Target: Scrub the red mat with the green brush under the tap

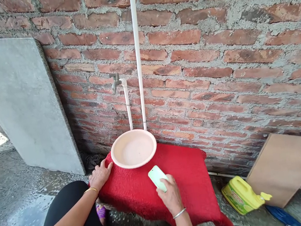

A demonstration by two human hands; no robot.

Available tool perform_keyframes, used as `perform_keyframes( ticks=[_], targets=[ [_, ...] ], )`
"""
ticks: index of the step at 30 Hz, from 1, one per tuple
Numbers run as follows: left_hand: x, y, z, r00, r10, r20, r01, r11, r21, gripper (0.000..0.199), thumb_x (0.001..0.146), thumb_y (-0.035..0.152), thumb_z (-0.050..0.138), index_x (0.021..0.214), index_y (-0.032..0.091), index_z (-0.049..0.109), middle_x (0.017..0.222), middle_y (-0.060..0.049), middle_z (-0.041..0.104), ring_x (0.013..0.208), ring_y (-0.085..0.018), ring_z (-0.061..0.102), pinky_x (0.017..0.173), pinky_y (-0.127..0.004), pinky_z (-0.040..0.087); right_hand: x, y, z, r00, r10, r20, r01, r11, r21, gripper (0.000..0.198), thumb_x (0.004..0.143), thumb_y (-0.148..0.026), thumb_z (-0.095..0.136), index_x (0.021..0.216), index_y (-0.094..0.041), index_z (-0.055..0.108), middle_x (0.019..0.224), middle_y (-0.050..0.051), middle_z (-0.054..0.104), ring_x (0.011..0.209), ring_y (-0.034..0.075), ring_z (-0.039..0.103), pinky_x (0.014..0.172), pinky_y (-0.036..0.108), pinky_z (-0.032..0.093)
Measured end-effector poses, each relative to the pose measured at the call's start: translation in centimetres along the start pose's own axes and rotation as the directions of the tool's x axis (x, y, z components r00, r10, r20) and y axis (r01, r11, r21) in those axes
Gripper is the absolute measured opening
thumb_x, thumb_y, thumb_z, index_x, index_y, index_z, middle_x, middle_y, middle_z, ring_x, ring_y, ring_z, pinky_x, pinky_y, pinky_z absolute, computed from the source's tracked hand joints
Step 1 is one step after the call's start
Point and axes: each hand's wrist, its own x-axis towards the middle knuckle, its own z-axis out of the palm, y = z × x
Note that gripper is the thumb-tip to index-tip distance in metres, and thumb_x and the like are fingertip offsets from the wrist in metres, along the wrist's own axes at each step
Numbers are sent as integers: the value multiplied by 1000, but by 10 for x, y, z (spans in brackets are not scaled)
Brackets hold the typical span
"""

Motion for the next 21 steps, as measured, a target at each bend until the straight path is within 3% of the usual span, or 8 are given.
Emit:
perform_keyframes(
  ticks=[2,4,7,10,13,17,19,21],
  targets=[
    [0,0,0,1000,2,-5,-2,1000,3,72,96,68,24,153,27,40,138,-22,55,126,-42,56,102,-56,38,0,4,-2,1000,-12,27,13,999,-38,32,79,-40,61,104,-26,76,111,9,67,105,27,66,97,40,54],
    [0,0,0,1000,5,-7,-4,1000,6,72,95,68,24,153,28,40,136,-22,55,124,-42,57,102,-56,39,0,23,-23,990,102,-96,-113,986,-121,37,78,-48,60,102,-24,76,106,11,67,101,30,66,95,45,53],
    [-1,2,0,1000,-1,-6,1,1000,6,73,96,68,23,153,27,40,136,-22,55,124,-42,56,102,-56,39,1,60,-68,872,308,-380,-404,892,-204,50,76,-61,55,98,-21,76,97,16,66,102,38,63,91,54,53],
    [-3,4,-3,1000,-6,7,6,1000,4,72,96,66,23,154,26,39,138,-22,54,125,-42,55,102,-56,38,2,79,-92,786,365,-499,-509,840,-188,59,78,-69,48,100,-21,74,89,19,64,108,45,58,87,61,51],
    [-4,4,-5,1000,-5,23,5,1000,4,72,96,66,24,154,26,39,139,-22,53,126,-42,55,103,-55,38,1,62,-71,829,320,-458,-418,900,-127,59,78,-71,51,100,-21,74,94,16,64,102,39,61,88,56,53],
    [-2,2,-4,1000,-7,17,7,1000,2,72,96,67,23,154,27,39,139,-22,53,127,-42,55,103,-55,38,-7,12,-8,986,74,-151,-83,995,-56,38,81,-53,62,101,-24,75,108,10,66,100,27,66,92,40,56],
    [-1,1,-2,1000,-5,9,5,1000,-1,73,95,68,22,153,27,40,138,-22,54,126,-42,55,102,-56,38,-9,-3,10,998,-57,-5,56,997,-46,29,82,-42,64,104,-28,75,113,8,67,105,26,66,95,38,55],
    [1,0,0,1000,2,5,-2,1000,-4,74,95,69,22,153,27,40,137,-22,54,126,-42,55,102,-56,38,-10,-1,8,997,-71,25,72,994,-86,28,82,-39,63,105,-29,75,113,8,67,103,26,66,96,39,54]
  ],
)
